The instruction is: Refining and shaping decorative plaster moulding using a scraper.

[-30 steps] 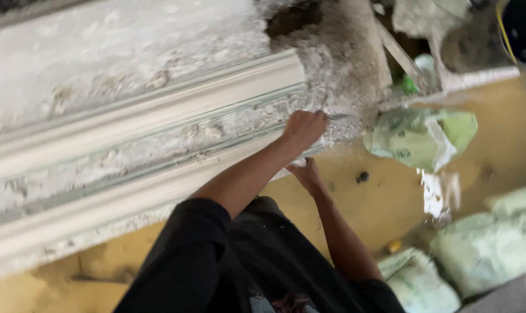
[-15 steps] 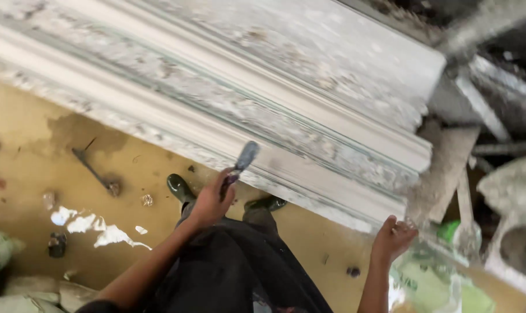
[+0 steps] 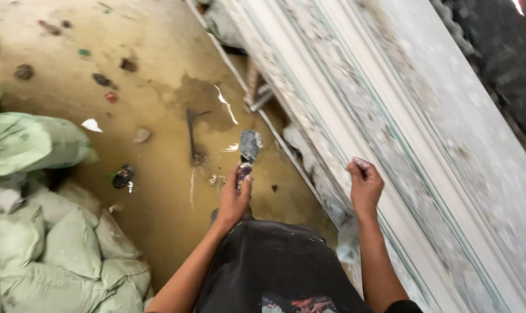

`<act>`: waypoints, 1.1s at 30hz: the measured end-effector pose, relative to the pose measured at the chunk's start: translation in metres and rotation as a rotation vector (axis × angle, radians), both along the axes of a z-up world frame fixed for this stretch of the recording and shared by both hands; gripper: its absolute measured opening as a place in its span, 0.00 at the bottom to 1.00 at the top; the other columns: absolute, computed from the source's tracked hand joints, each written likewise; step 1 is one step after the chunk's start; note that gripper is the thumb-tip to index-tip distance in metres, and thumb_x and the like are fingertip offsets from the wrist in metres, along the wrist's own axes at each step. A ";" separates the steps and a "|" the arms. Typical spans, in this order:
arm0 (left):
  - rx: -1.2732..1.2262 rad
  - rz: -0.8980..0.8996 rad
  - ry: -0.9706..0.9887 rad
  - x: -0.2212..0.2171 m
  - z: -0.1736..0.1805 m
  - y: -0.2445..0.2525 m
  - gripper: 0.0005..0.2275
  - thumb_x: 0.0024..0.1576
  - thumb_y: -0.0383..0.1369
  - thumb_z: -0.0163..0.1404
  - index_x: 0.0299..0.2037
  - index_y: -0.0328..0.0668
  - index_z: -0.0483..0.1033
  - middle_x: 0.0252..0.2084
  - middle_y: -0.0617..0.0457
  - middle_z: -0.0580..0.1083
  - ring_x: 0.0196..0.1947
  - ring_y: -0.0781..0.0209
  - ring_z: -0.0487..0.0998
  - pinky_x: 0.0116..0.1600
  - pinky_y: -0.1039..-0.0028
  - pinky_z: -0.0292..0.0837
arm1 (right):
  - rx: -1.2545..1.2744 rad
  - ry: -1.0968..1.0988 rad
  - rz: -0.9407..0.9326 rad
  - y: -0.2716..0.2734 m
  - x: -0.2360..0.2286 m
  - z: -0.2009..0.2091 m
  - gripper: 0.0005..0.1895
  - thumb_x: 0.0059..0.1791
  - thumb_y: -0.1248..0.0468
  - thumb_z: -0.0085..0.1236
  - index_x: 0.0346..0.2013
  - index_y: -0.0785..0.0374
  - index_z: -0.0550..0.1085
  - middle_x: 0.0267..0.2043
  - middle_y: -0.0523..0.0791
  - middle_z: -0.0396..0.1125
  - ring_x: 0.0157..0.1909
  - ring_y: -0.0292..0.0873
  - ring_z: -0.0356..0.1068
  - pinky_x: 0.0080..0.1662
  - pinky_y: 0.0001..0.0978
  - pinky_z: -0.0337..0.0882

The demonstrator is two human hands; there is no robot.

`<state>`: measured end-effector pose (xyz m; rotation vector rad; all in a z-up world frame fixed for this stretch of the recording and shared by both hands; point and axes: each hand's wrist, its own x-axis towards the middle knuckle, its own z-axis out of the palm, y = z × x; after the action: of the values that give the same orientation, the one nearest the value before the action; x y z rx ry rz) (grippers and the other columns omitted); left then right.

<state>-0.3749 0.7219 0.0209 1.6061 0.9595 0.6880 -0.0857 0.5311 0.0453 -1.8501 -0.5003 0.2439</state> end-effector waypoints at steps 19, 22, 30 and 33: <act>-0.422 0.691 -0.129 -0.114 0.005 0.228 0.22 0.64 0.35 0.46 0.67 0.37 0.63 0.41 0.51 0.76 0.23 0.70 0.70 0.26 0.78 0.66 | 0.023 0.266 0.622 0.418 -0.056 -0.018 0.10 0.56 0.65 0.55 0.39 0.71 0.77 0.34 0.46 0.76 0.38 0.38 0.77 0.46 0.33 0.79; -0.451 0.727 -0.111 -0.087 -0.014 0.291 0.21 0.63 0.35 0.47 0.66 0.37 0.63 0.41 0.51 0.77 0.23 0.70 0.70 0.26 0.77 0.66 | 0.056 0.247 0.698 0.489 -0.035 -0.046 0.10 0.57 0.64 0.54 0.37 0.70 0.75 0.32 0.46 0.75 0.35 0.39 0.76 0.44 0.33 0.77; -0.459 0.477 -0.022 0.022 0.028 0.542 0.18 0.66 0.40 0.41 0.60 0.35 0.66 0.37 0.49 0.77 0.23 0.67 0.70 0.27 0.76 0.67 | -0.017 0.357 0.779 0.695 0.020 -0.058 0.18 0.60 0.54 0.44 0.37 0.67 0.70 0.28 0.43 0.67 0.34 0.36 0.74 0.41 0.30 0.74; -0.140 0.318 0.023 0.053 0.005 0.627 0.17 0.69 0.40 0.42 0.58 0.33 0.64 0.39 0.50 0.78 0.34 0.69 0.77 0.38 0.80 0.73 | -0.281 0.305 0.711 0.771 0.032 -0.006 0.22 0.59 0.51 0.43 0.36 0.67 0.74 0.27 0.45 0.74 0.30 0.37 0.70 0.37 0.30 0.69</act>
<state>-0.3224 1.3490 0.0260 1.3547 1.2681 0.8005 -0.0533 1.3017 0.0398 -1.7904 -0.9289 1.1020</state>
